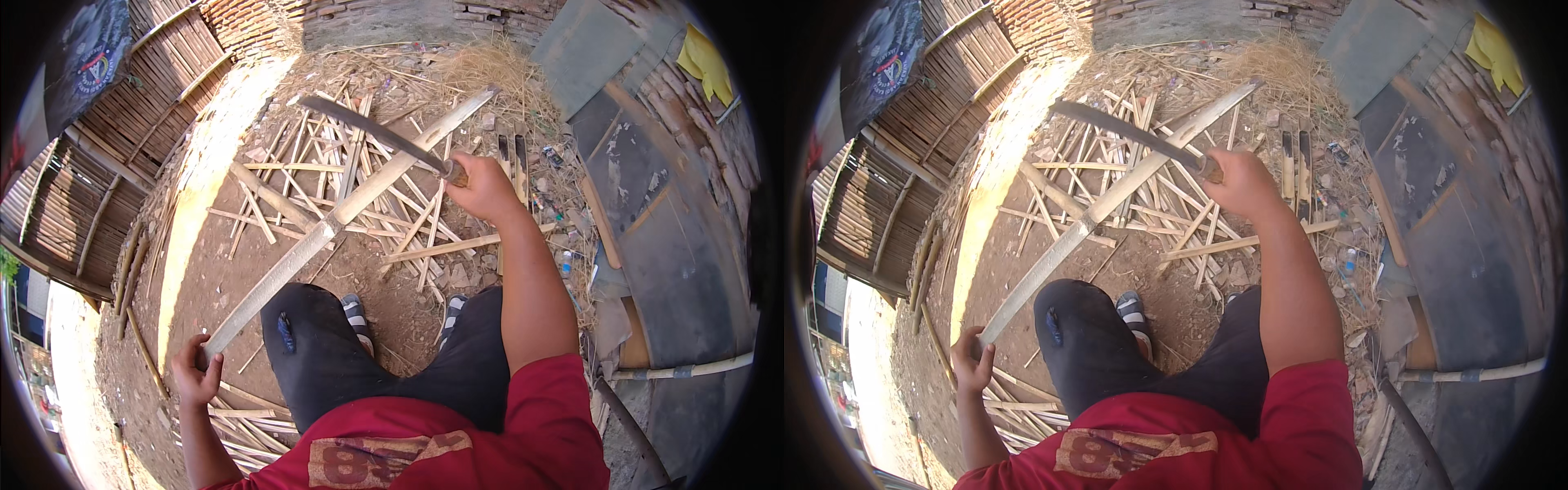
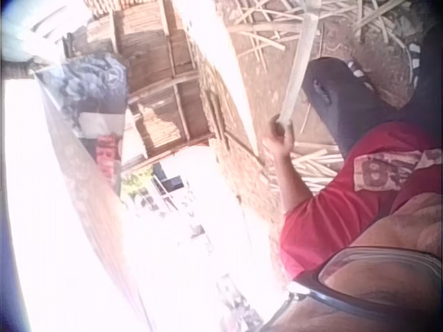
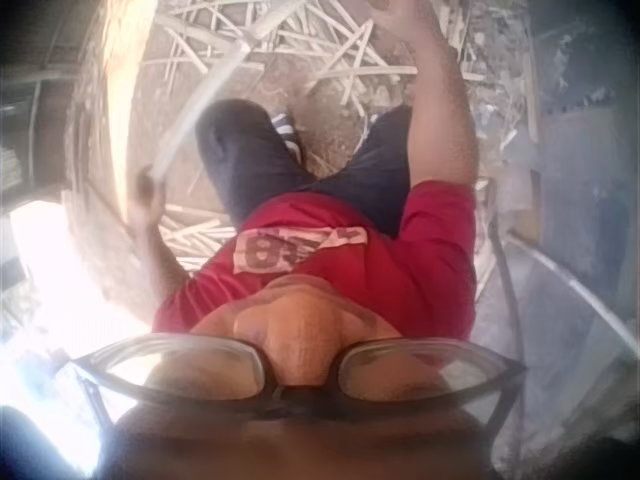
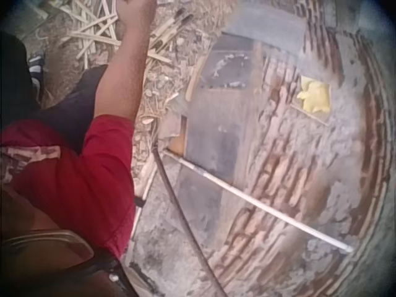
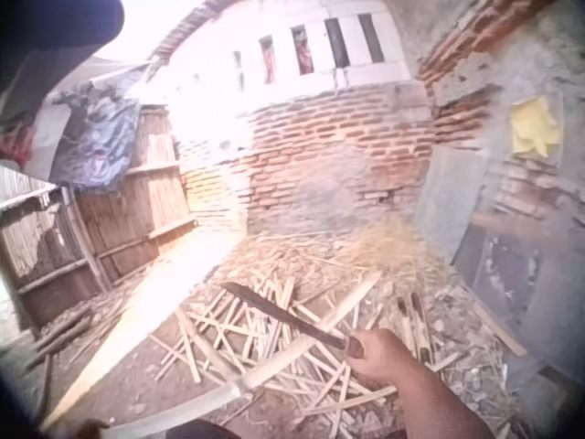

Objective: The person shaves a thin strip of bamboo using a knife, holding the strip with their left hand and pulling the blade toward them along the edge of the wood.

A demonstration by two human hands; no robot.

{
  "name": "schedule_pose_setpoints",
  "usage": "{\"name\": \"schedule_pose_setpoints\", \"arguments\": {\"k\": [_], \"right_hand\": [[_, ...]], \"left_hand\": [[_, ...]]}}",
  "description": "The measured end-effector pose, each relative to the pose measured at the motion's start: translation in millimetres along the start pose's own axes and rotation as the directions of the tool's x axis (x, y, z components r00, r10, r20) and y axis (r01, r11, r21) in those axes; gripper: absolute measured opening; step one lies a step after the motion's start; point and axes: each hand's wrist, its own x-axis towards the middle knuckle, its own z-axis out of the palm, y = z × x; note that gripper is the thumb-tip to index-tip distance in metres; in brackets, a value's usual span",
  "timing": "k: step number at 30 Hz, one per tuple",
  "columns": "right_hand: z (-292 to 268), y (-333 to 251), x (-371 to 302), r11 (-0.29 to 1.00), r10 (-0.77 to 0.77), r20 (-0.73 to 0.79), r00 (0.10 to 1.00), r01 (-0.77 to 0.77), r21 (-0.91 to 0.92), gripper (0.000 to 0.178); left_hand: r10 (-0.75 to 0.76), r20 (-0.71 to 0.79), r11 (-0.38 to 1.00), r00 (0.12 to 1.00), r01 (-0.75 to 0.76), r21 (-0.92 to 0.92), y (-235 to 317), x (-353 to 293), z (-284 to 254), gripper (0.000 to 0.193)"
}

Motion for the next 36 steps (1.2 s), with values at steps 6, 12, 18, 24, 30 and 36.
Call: {"name": "schedule_pose_setpoints", "arguments": {"k": [6, 12, 18, 24, 30, 36], "right_hand": [[8, 33, 0, 0.993, 0.101, -0.136, 0.986, -0.091, 0.077, 0.051], [13, -50, -7, 0.955, -0.251, 0.169, 0.953, 0.272, -0.117, 0.034], [4, 37, 5, 0.975, 0.204, -0.193, 0.960, -0.181, 0.132, 0.040], [18, -30, -7, 0.990, -0.144, 0.150, 0.978, 0.144, 0.010, 0.045], [8, -41, -5, 0.978, -0.151, 0.306, 0.940, 0.187, -0.091, 0.033], [8, 12, -4, 0.999, 0.021, 0.027, 0.999, -0.021, 0.024, 0.043]], "left_hand": [[0.009, -0.024, 1.000, 1.000, -0.008, 0.030, -8, 0, 9, 0.032], [-0.086, -0.014, 0.995, 0.996, 0.085, -0.043, -3, 4, 15, 0.033], [-0.103, 0.014, 0.986, 0.995, 0.104, -0.128, 1, 5, 14, 0.032], [-0.182, 0.134, 0.957, 0.974, 0.207, -0.205, 7, 9, 36, 0.026], [-0.185, 0.276, 0.957, 0.943, 0.237, -0.168, 31, 20, 30, 0.022], [-0.175, 0.151, 0.969, 0.973, 0.197, -0.147, 17, 24, 42, 0.026]]}}
